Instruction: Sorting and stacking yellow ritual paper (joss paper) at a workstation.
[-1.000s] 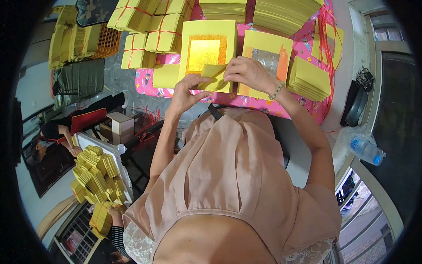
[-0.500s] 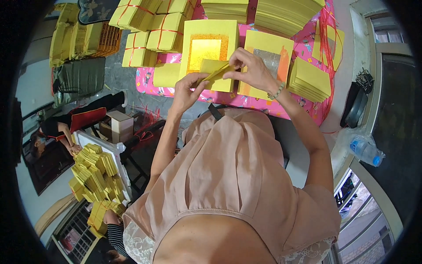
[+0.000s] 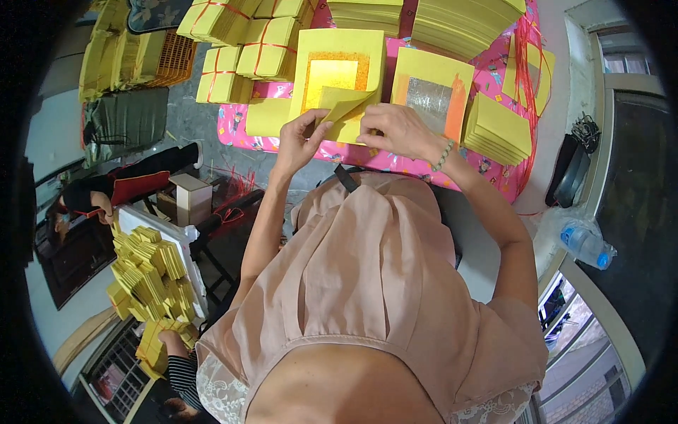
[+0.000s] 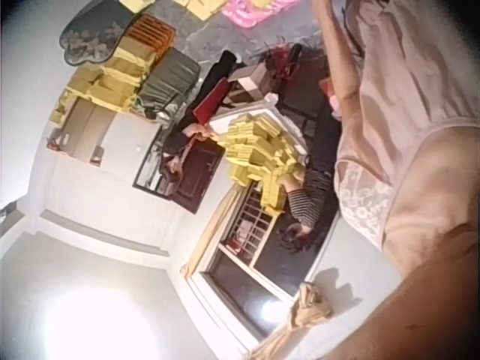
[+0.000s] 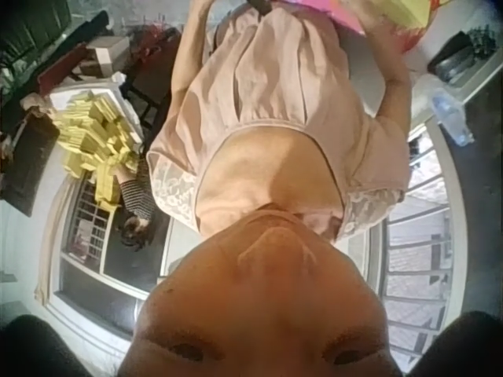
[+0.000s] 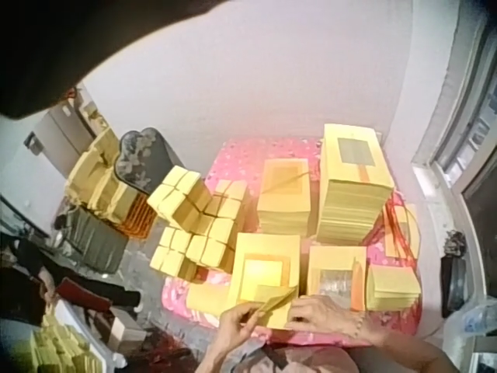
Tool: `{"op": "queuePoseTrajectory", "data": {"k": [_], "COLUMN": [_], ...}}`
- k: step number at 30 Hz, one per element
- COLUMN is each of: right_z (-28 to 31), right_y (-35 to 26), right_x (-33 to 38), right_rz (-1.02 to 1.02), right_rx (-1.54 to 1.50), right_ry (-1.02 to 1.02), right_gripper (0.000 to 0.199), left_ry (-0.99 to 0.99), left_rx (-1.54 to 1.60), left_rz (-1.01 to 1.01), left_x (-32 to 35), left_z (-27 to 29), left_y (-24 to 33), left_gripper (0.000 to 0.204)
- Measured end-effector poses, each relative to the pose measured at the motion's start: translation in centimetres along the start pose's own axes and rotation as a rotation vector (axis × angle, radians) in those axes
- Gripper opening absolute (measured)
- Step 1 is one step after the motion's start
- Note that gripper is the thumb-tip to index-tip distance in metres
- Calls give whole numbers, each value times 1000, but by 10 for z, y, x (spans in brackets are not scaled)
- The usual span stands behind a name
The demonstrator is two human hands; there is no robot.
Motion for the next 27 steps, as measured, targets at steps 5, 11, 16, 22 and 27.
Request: {"op": "queuePoseTrajectory", "data": {"k": [5, 11, 16, 22, 27], "right_z": [2, 4, 2, 4, 53], "right_y": [11, 20, 32, 16, 70], "right_x": [-8, -13, -14, -14, -19], "right_rz": [-197, -265, -430, -233, -461], "right_rx": [-246, -334, -470, -350, -330], "right_ry": [-40, -18, -48, -94, 311], "right_gripper": [20, 20, 18, 19, 27], "left_ry": [15, 11, -51, -152, -231], "left_rx": [69, 76, 50, -186, -181], "left_rz": [11, 9, 53, -220, -255], "left_x": [0, -2, -6, 4, 12], "left_z": [0, 0, -1, -7, -14], "left_y": [-9, -14, -11, 24, 43], "left_gripper": [18, 18, 21, 32, 30]}}
Point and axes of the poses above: each hand's wrist, its own x-axis away from the middle knuckle, its own z-axis out of the back of the hand, y = z × x, the point moved 10 cm from there along -x, towards the middle knuckle, and after that the axes turned 4 degrees about -z, right-handed, at the moved point
